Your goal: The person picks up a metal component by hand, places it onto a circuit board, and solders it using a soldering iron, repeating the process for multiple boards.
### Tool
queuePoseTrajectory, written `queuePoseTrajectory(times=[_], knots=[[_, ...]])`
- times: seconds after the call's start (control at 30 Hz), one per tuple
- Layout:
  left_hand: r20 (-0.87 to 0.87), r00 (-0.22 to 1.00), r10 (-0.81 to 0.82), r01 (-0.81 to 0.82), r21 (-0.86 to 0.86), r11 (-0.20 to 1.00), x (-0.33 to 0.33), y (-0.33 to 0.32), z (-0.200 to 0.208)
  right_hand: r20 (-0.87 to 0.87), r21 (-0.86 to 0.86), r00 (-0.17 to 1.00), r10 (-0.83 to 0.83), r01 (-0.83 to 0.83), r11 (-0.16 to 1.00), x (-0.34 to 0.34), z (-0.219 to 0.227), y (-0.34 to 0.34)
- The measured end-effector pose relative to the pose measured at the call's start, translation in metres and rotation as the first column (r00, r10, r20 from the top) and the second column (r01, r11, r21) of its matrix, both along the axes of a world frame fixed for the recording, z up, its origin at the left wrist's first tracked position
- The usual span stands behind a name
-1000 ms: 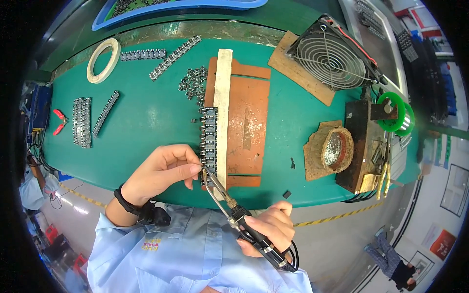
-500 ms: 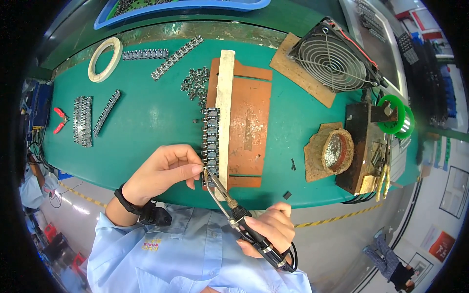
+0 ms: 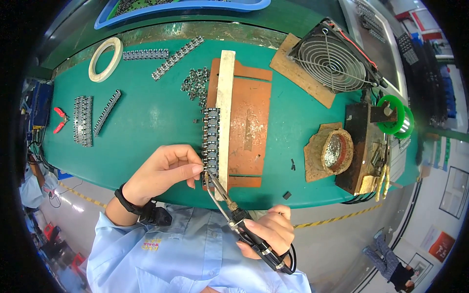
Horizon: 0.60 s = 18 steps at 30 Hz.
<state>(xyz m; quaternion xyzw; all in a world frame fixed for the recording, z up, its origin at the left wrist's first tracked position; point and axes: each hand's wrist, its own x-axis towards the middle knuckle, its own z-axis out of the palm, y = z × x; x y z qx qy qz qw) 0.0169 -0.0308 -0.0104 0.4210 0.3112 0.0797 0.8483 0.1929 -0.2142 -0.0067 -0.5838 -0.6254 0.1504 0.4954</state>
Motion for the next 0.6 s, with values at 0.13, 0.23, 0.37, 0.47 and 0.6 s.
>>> queuePoseTrajectory(times=[0.13,0.23,0.37,0.47,0.6], knots=[[-0.002,1.0,0.0,0.0,-0.001,1.0,0.0002,-0.0003,-0.0003,0.05,-0.026,0.999,0.013,-0.012,1.0,-0.0004,0.0043,-0.0022],[0.0,1.0,0.002,-0.002,-0.002,1.0,0.0002,-0.0006,-0.0014,0.108,-0.065,0.993,0.045,-0.038,0.997,0.0001,0.0083,-0.0028],[-0.003,1.0,0.0,0.0,0.003,1.0,-0.0004,-0.001,-0.002,0.103,-0.063,0.993,0.063,-0.057,0.996,-0.0004,0.0076,-0.0036],[0.001,1.0,0.01,-0.01,0.0,1.0,0.0001,-0.001,-0.0012,0.097,-0.064,0.993,0.066,-0.06,0.996,-0.0006,0.0074,-0.0029],[-0.018,1.0,0.005,-0.005,0.014,1.0,0.0002,-0.0008,-0.0002,0.088,-0.044,0.994,0.063,-0.06,0.997,-0.0005,0.0049,-0.0025]])
